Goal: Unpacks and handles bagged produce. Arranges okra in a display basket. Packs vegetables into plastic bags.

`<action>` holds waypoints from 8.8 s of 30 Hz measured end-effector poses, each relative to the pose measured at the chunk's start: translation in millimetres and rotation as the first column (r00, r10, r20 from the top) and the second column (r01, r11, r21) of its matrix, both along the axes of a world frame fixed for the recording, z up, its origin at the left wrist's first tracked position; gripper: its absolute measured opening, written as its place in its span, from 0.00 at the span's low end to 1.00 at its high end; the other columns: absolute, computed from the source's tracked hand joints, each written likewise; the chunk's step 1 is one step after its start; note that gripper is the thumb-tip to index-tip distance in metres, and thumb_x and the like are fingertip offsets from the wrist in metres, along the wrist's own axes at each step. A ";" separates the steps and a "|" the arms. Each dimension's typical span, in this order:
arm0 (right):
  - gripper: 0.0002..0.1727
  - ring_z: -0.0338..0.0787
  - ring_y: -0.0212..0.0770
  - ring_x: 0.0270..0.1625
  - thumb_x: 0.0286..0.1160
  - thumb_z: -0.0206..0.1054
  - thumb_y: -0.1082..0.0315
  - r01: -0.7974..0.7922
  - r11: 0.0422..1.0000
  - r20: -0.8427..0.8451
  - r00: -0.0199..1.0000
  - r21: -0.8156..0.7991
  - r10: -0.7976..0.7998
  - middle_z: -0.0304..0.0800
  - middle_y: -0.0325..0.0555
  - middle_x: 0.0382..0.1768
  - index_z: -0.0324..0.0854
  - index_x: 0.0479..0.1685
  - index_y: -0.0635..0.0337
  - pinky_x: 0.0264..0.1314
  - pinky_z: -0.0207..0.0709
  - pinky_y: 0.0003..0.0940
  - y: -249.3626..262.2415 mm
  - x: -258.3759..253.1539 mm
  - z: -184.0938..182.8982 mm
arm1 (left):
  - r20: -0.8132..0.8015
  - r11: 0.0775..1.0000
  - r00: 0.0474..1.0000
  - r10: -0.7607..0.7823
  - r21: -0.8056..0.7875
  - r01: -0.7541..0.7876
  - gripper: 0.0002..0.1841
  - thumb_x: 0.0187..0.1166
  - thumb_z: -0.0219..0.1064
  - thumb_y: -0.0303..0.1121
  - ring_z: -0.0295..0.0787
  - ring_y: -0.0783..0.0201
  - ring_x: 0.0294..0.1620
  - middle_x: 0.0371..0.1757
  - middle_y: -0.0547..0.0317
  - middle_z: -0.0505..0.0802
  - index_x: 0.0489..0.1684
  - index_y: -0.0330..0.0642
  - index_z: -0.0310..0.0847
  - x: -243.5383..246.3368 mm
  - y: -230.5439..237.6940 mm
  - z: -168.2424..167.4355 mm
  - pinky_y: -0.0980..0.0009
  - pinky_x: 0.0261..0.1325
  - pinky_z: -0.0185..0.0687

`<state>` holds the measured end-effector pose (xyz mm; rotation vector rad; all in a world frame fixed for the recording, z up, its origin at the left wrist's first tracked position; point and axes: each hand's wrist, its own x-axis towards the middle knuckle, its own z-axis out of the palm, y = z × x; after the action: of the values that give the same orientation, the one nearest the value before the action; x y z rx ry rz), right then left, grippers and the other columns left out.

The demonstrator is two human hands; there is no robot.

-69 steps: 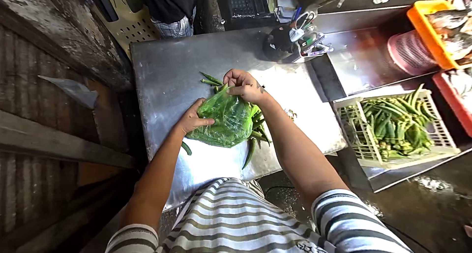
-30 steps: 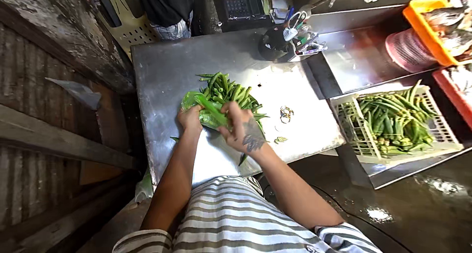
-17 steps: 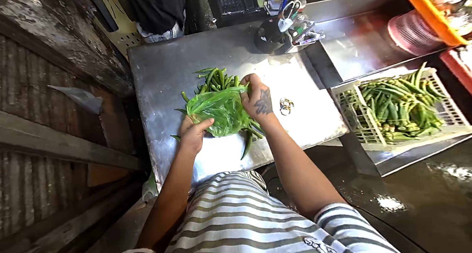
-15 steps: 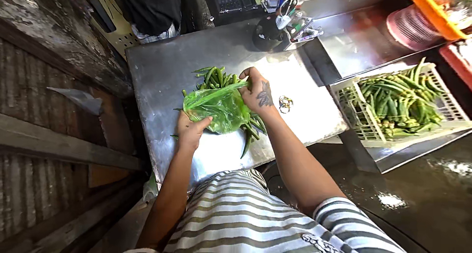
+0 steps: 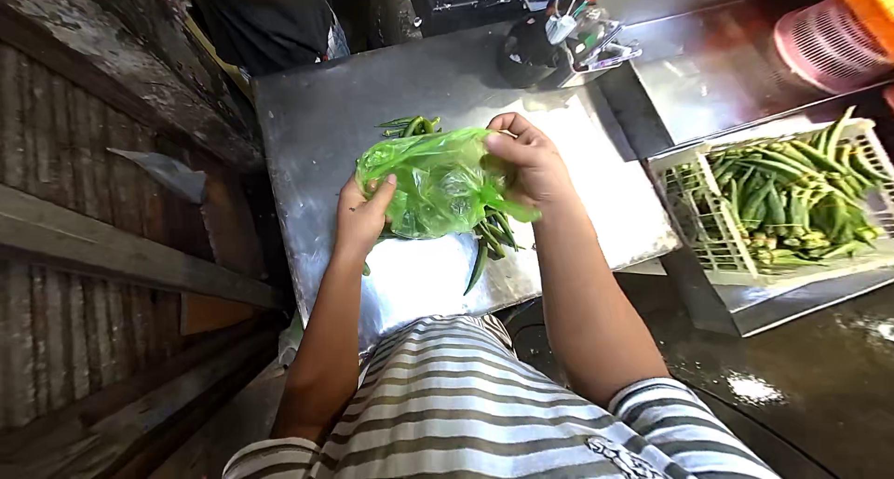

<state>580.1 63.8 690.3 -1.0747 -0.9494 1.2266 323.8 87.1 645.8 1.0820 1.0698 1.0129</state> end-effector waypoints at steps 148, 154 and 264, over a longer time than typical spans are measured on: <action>0.23 0.88 0.64 0.63 0.76 0.65 0.64 0.287 0.865 0.889 0.335 -0.411 0.311 0.85 0.62 0.64 0.78 0.72 0.44 0.52 0.85 0.63 -203.5 732.3 -55.6 | -0.996 0.653 0.057 0.072 0.090 0.752 0.27 0.72 0.78 0.33 0.75 0.37 0.73 0.71 0.44 0.82 0.73 0.55 0.80 802.9 -144.7 -25.7 0.37 0.69 0.74; 0.24 0.92 0.57 0.56 0.83 0.66 0.59 0.404 0.915 0.881 0.428 0.010 -0.199 0.90 0.55 0.57 0.76 0.78 0.47 0.55 0.85 0.62 -276.4 781.8 -39.8 | -0.993 0.596 0.118 0.019 0.106 0.796 0.29 0.72 0.73 0.34 0.79 0.41 0.71 0.66 0.46 0.88 0.74 0.42 0.72 793.0 -144.4 -27.5 0.36 0.75 0.67; 0.25 0.89 0.49 0.51 0.73 0.73 0.47 0.657 0.752 0.894 0.306 0.050 -0.326 0.90 0.51 0.50 0.86 0.63 0.54 0.53 0.83 0.51 -417.9 815.4 -88.3 | -0.796 0.670 0.334 -0.505 -0.118 0.733 0.27 0.81 0.69 0.45 0.87 0.46 0.60 0.64 0.39 0.84 0.72 0.35 0.75 917.4 -331.7 -7.7 0.47 0.61 0.86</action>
<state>1395.5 -354.0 602.0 -2.2084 -1.0003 0.1826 1241.2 -244.5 638.0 2.0891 1.0086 -0.0549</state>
